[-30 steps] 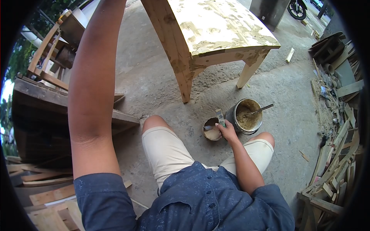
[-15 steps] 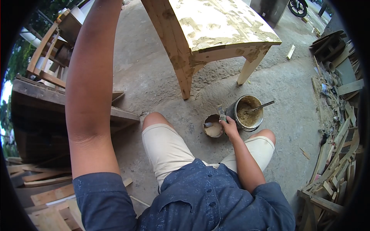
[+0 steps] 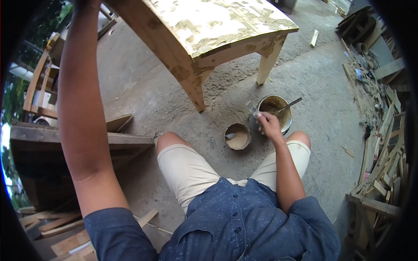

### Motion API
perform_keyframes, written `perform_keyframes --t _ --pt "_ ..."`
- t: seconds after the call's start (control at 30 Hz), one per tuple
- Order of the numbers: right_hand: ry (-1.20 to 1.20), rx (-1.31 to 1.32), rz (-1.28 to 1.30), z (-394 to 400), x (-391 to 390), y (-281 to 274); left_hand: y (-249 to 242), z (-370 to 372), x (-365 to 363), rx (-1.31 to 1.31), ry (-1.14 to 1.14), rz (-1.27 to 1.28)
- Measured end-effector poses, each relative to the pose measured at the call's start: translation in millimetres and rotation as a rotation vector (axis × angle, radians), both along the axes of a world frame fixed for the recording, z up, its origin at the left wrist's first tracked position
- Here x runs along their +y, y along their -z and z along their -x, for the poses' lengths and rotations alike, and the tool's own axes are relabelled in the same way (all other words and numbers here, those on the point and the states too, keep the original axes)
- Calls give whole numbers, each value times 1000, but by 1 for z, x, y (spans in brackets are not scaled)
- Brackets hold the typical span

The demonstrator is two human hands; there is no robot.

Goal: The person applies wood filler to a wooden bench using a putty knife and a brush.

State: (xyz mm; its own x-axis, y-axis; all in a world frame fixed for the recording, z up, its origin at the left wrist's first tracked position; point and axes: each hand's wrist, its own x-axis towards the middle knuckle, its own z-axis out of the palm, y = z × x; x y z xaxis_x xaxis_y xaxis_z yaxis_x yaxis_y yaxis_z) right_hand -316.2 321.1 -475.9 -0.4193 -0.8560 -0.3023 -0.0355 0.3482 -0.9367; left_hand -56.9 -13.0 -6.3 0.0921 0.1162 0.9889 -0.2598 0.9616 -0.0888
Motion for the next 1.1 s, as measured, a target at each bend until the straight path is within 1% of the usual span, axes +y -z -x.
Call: perform_keyframes --t 0.03,0.07,0.13,0.17,0.2,0.27,0.33,0.37,0.4,0.47,0.53,0.57,0.6,0.63,0.67,0.73,0.77,0.8,0.87,0.93,1.03,1.1 --pt "-2 164 0 24 0 1 11 17 19 85 10 -38" --pt "-7 328 -5 48 1 2 10 16 16 80 37 -41" --pt "26 708 -183 76 4 -13 6 8 6 33 -71 7" --pt "-10 744 -334 82 3 -27 3 2 -1 11 -131 33" --pt "3 741 -339 89 1 -23 0 -5 -7 -11 -195 60" --pt "-216 879 -460 99 -4 -7 -6 -15 -16 -54 -333 118" --pt "-253 874 -474 98 -10 6 -10 -22 -24 -101 -489 185" --pt "-245 878 -463 95 -13 9 -10 -17 -15 -119 -432 180" --pt "-238 879 -452 91 -15 12 -10 -19 -17 -126 -438 188" --pt "-278 893 -480 84 -23 24 -7 -25 -27 -135 -629 347" --pt "-367 988 -619 77 -30 46 -7 -34 -33 -160 -657 316" --pt "-442 993 -647 72 -31 49 -7 -36 -33 -168 -738 312" --pt "-441 984 -643 69 -31 54 -7 -36 -32 -177 -820 307" --pt "-476 990 -632 66 -31 62 -8 -36 -33 -137 -779 167" --pt "-512 996 -620 61 -32 71 -6 -32 -28 -145 -779 173" --pt "-522 988 -602 58 -32 86 -1 -23 -19 -63 -552 64" --pt "-519 968 -583 57 -32 90 -1 -20 -13 -54 -515 -16" --pt "-515 950 -566 57 -32 92 -1 -18 -9 -60 -514 -13" --pt "-535 930 -529 63 -30 95 0 -15 -4 -10 -452 -163" --pt "-552 916 -491 67 -31 93 3 -14 1 -20 -474 -165" --pt "-609 933 -441 73 -28 63 3 -11 6 -28 -488 -183" --pt "-552 792 -375 84 -23 50 4 -13 4 -20 -479 -202"
